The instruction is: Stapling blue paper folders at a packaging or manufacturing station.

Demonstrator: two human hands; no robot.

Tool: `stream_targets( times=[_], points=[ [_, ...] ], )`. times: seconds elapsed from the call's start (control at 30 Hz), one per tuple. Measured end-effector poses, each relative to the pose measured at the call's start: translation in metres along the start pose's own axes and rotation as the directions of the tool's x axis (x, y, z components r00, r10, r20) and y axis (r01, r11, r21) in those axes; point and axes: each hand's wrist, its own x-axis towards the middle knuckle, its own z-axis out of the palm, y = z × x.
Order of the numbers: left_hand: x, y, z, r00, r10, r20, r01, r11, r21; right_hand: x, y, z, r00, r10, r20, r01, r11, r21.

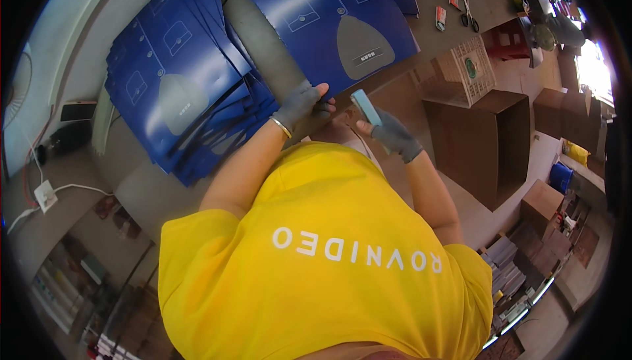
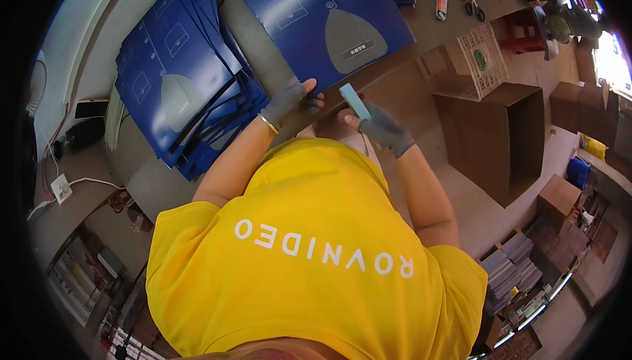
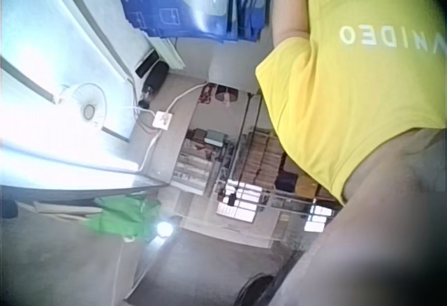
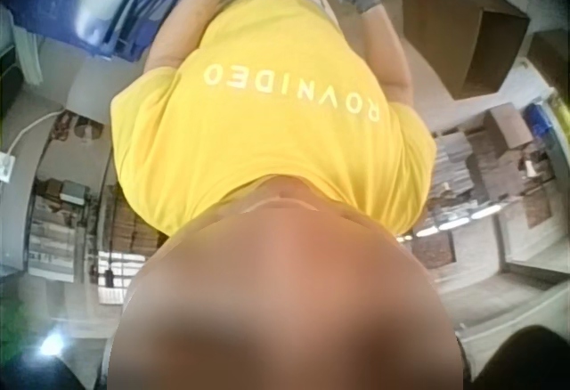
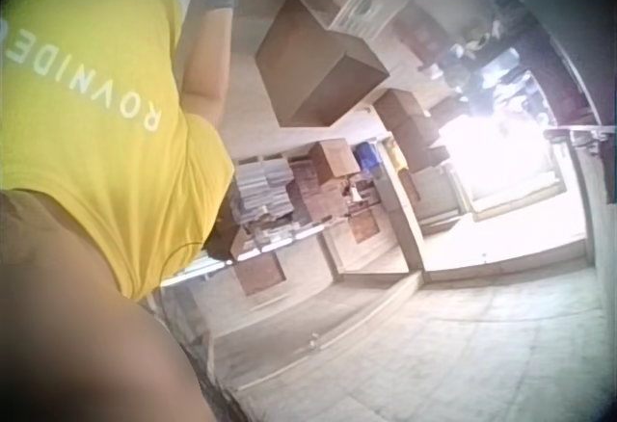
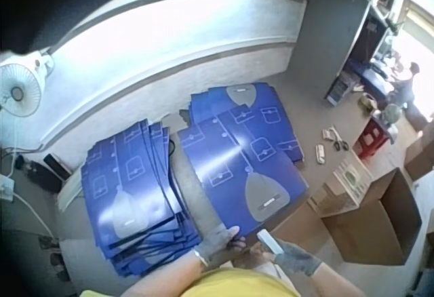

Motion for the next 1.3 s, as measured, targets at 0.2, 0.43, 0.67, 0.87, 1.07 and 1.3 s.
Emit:
stream_targets(
  times=[0.2,0.43,0.67,0.87,1.07,1.3],
  points=[
    [-0.006,-0.008,0.009,0.993,0.054,0.106,-0.046,0.996,-0.07,0.024,0.004,0.026,0.999,-0.008,0.053,0.0,0.989,0.147],
    [-0.008,-0.013,0.013,0.978,0.097,0.185,-0.037,0.952,-0.303,0.031,-0.011,0.035,0.995,0.054,-0.086,-0.066,0.987,-0.145],
    [-0.015,-0.007,0.007,0.929,0.364,0.074,-0.348,0.922,-0.17,0.037,-0.014,0.022,0.977,0.152,-0.151,-0.146,0.988,0.049],
    [-0.029,0.031,-0.02,0.968,0.251,-0.009,-0.25,0.968,0.019,0.033,0.001,-0.057,0.886,0.225,-0.405,-0.227,0.973,0.045],
    [-0.038,0.032,-0.013,0.963,0.269,-0.012,-0.268,0.963,0.014,0.035,0.005,-0.061,0.895,0.198,-0.401,-0.25,0.965,-0.082],
    [-0.138,0.083,-0.013,0.853,0.476,-0.213,-0.429,0.873,0.232,0.03,-0.031,-0.015,0.994,0.001,-0.113,0.028,0.965,0.262]
  ],
)
